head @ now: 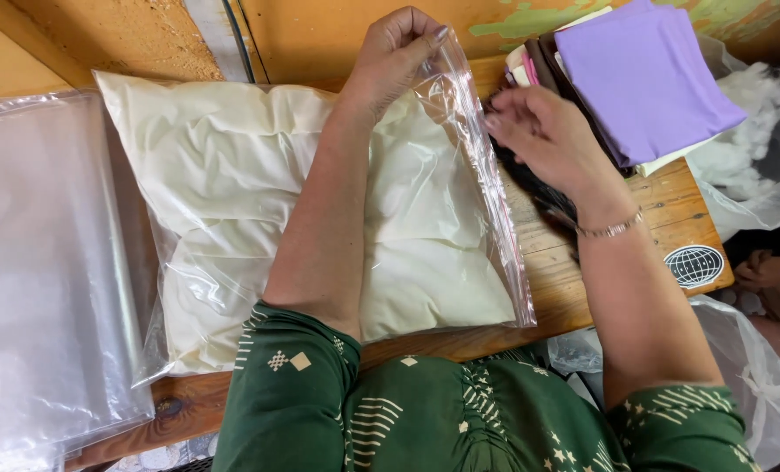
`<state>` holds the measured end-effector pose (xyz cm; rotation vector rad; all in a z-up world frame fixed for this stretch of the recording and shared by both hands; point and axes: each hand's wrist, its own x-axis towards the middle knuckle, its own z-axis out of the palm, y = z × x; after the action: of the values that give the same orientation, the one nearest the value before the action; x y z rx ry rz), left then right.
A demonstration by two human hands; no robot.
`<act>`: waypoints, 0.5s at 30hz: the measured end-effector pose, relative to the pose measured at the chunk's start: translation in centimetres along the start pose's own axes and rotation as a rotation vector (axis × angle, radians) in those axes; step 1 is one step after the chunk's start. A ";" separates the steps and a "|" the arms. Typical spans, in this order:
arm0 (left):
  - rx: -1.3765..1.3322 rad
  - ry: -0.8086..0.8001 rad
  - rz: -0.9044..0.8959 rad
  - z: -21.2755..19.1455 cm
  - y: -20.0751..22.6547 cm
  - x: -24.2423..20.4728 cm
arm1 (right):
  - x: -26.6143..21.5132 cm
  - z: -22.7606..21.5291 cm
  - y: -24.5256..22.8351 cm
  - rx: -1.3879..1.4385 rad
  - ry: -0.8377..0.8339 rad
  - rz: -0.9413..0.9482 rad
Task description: The person places a folded white garment into a clear plastic bag, seals the zip closure, and uses a feather duster to smooth and press the contents. The sealed package is then placed into a grey plastic basket.
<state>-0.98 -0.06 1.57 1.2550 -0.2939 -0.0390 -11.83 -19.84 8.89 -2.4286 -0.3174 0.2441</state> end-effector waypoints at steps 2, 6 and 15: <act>0.035 0.018 0.049 -0.2 -0.4 0.2 | 4.0 0.5 0.3 0.078 0.107 -0.144; -0.007 0.003 0.145 -0.7 -2.2 1.3 | 9.5 1.1 0.6 0.091 0.063 -0.185; 0.426 0.182 0.295 0.4 -2.1 1.3 | 11.4 1.3 0.8 0.093 0.055 -0.057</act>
<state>0.45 -1.33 -0.01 1.6122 -0.3365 0.4075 -1.11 -16.38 6.34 -2.3263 -0.3429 0.1634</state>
